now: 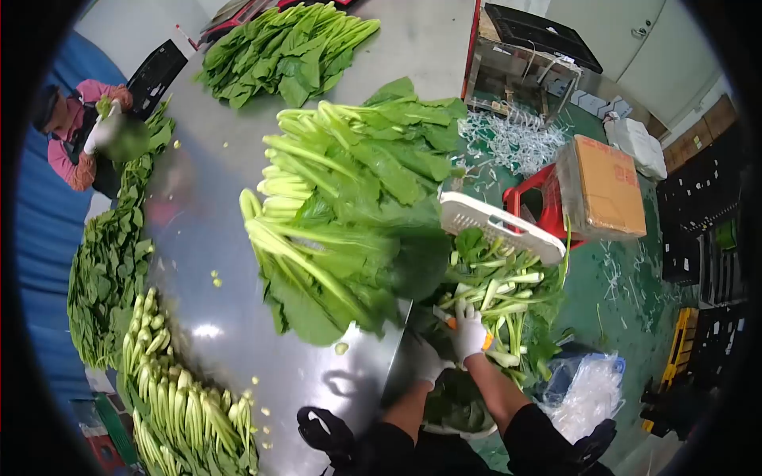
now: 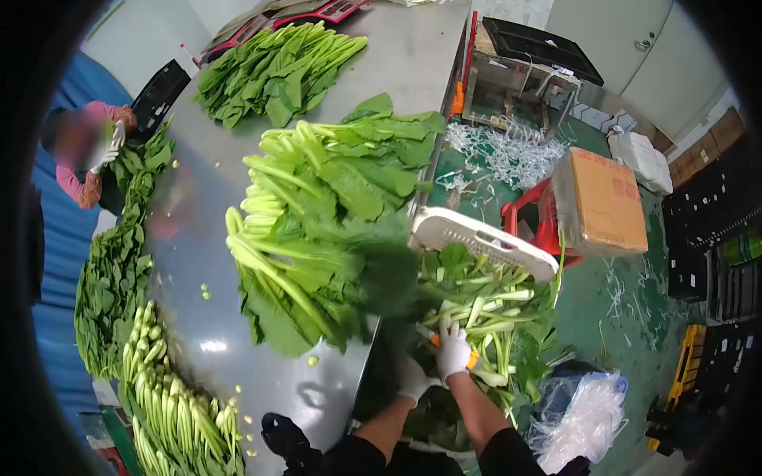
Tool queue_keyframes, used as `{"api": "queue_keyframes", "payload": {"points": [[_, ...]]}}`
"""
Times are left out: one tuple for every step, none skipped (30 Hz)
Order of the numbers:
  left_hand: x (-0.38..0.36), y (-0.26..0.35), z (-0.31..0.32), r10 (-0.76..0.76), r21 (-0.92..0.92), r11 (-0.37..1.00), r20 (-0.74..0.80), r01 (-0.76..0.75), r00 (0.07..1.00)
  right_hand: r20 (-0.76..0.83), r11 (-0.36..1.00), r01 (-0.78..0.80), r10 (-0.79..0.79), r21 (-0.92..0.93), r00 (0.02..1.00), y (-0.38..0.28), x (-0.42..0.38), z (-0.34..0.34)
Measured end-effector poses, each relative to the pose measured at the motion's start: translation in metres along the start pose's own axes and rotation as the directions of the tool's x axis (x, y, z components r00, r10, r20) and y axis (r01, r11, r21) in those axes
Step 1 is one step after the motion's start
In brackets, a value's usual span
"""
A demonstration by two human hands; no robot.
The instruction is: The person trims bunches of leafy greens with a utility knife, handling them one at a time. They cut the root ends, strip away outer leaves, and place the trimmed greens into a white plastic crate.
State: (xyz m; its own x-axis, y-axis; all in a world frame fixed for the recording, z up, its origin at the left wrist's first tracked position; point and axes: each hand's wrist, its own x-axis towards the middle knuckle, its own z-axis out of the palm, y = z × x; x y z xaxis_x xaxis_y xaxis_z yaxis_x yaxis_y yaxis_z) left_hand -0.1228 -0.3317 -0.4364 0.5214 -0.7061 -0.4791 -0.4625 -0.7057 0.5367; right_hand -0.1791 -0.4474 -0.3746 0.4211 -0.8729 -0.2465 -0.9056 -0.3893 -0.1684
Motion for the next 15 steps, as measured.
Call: {"api": "queue_keyframes", "payload": {"points": [[-0.001,-0.006,0.001,0.012,0.072,0.997,0.034,-0.015,0.999,0.011,0.999,0.001,-0.001,0.047,1.000,-0.005,-0.003,-0.017],[-0.003,-0.004,-0.006,0.030,0.143,0.989,0.065,-0.039,0.997,-0.026,0.999,0.031,-0.030,0.030,0.999,-0.003,-0.005,-0.016],[-0.016,0.016,-0.033,-0.015,0.234,0.972,0.038,0.005,0.999,0.005,0.997,0.036,-0.036,0.063,0.999,-0.003,-0.009,-0.030],[-0.024,0.024,-0.048,0.000,0.231,0.973,0.027,-0.007,1.000,0.028,0.994,0.042,-0.045,0.097,0.999,-0.003,-0.012,-0.043],[-0.032,0.035,-0.063,-0.065,0.320,0.947,0.079,0.037,0.995,0.032,0.992,0.039,-0.043,0.120,0.999,0.001,-0.012,-0.050],[-0.041,0.043,-0.079,-0.138,0.415,0.907,0.123,0.076,0.983,0.081,0.966,0.011,-0.033,0.260,0.996,0.004,-0.017,-0.073],[-0.056,0.053,-0.100,-0.105,0.471,0.881,0.094,0.048,0.990,0.040,0.933,0.006,-0.022,0.360,0.999,0.009,-0.026,-0.089],[-0.067,0.055,-0.118,-0.088,0.483,0.875,0.074,0.042,0.993,-0.002,0.889,0.010,-0.010,0.458,1.000,0.011,-0.032,-0.104],[-0.075,0.057,-0.132,-0.015,0.440,0.896,0.158,-0.057,0.987,-0.092,0.903,0.032,0.008,0.429,0.996,0.008,-0.041,-0.124],[-0.088,0.065,-0.153,0.058,0.392,0.907,0.244,-0.153,0.968,-0.148,0.873,0.063,0.011,0.484,0.989,0.010,-0.044,-0.132],[-0.097,0.071,-0.175,0.108,0.317,0.917,0.391,-0.244,0.914,-0.228,0.817,0.092,0.049,0.569,0.973,0.007,-0.038,-0.136],[-0.109,0.077,-0.194,0.109,0.335,0.909,0.387,-0.250,0.916,-0.297,0.754,0.125,0.097,0.645,0.950,0.002,-0.027,-0.146],[-0.118,0.081,-0.210,0.213,0.231,0.918,0.396,-0.321,0.893,-0.368,0.736,0.187,0.091,0.651,0.925,-0.010,-0.013,-0.165],[-0.128,0.085,-0.226,0.312,0.122,0.914,0.397,-0.387,0.863,-0.434,0.717,0.246,0.087,0.652,0.897,-0.030,0.004,-0.188],[-0.137,0.091,-0.243,0.386,0.109,0.893,0.311,-0.436,0.869,-0.506,0.729,0.306,0.063,0.612,0.860,-0.051,0.016,-0.217]]}}
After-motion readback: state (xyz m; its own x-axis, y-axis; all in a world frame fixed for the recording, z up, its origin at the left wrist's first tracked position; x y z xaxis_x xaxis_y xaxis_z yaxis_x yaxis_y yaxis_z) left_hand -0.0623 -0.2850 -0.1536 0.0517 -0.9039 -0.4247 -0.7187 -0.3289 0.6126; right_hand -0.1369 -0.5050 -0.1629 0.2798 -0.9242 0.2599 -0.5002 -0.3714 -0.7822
